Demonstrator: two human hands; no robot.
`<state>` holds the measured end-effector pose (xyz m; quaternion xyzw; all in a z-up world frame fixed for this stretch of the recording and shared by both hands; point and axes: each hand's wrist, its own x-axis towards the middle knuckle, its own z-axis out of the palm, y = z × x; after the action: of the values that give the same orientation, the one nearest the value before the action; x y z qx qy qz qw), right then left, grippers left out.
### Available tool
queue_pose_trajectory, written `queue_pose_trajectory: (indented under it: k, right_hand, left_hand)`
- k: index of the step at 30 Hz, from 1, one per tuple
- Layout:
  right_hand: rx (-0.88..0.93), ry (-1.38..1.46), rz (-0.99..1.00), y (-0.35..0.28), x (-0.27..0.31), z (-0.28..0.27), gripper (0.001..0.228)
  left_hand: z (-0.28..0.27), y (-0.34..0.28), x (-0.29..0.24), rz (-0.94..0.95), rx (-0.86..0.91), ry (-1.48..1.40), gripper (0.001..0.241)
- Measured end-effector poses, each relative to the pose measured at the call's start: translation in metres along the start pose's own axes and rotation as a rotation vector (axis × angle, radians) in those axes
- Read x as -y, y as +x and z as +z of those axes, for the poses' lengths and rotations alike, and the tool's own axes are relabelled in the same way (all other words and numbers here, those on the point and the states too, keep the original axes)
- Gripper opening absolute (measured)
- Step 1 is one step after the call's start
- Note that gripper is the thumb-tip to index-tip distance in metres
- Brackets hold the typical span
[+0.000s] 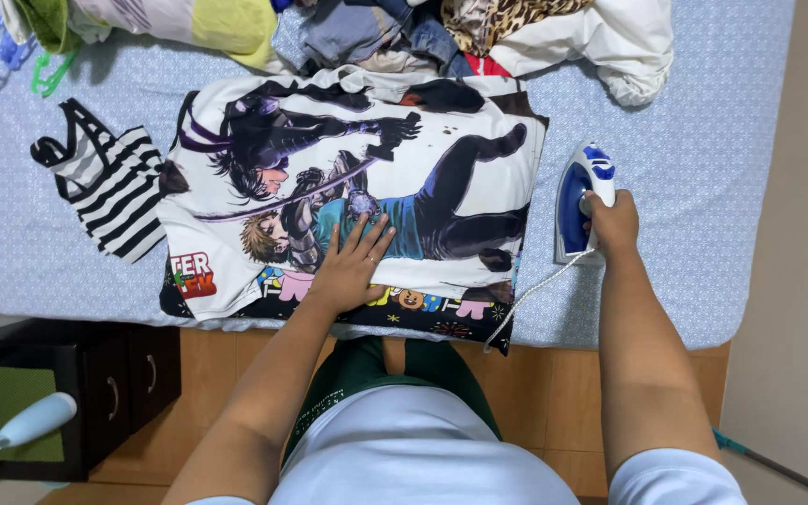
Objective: The recorder is ironing and folding various pieces of clothing on a bed.
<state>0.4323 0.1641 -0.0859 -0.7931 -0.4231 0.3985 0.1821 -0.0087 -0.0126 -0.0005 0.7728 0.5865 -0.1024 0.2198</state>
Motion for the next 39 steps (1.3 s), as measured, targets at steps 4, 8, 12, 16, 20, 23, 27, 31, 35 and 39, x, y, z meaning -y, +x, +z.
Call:
queue_pose_trajectory:
  k: [4, 8, 12, 16, 20, 23, 27, 31, 35, 39]
  right_hand:
    - [-0.011, 0.023, -0.011, -0.007, -0.01, 0.011, 0.041]
    - [-0.255, -0.304, -0.244, -0.061, -0.003, 0.037, 0.06]
    - [-0.112, -0.304, -0.542, -0.15, 0.019, 0.085, 0.081]
    - [-0.008, -0.088, -0.419, -0.173, -0.028, 0.13, 0.088]
    - [-0.077, -0.223, -0.385, -0.182, -0.029, 0.122, 0.089]
    - [-0.055, -0.164, -0.358, -0.176, -0.031, 0.115, 0.084]
    - [-0.018, -0.071, -0.311, -0.174, -0.028, 0.115, 0.069]
    - [-0.056, -0.085, -0.425, -0.173, -0.017, 0.118, 0.057]
    - [0.074, 0.022, -0.155, -0.19, 0.024, 0.103, 0.048]
    - [0.047, 0.2, -0.314, -0.181, 0.025, 0.09, 0.05]
  left_hand:
    - [0.006, 0.003, 0.001, 0.006, -0.017, 0.002, 0.106]
    - [0.008, 0.001, 0.004, 0.023, -0.054, 0.029, 0.098]
    - [0.019, -0.007, 0.017, 0.044, -0.091, 0.057, 0.087]
    - [0.019, -0.019, 0.032, 0.029, -0.147, 0.055, 0.082]
    - [0.032, -0.026, 0.05, -0.027, -0.304, 0.168, 0.071]
    - [0.032, -0.032, 0.063, -0.078, -0.377, 0.191, 0.069]
    - [0.03, -0.043, 0.084, -0.167, -0.417, 0.184, 0.069]
    - [0.024, -0.053, 0.098, -0.195, -0.434, 0.179, 0.07]
    - [0.021, -0.057, 0.106, -0.18, -0.449, 0.128, 0.072]
    - [0.011, -0.062, 0.113, -0.13, -0.447, 0.072, 0.068]
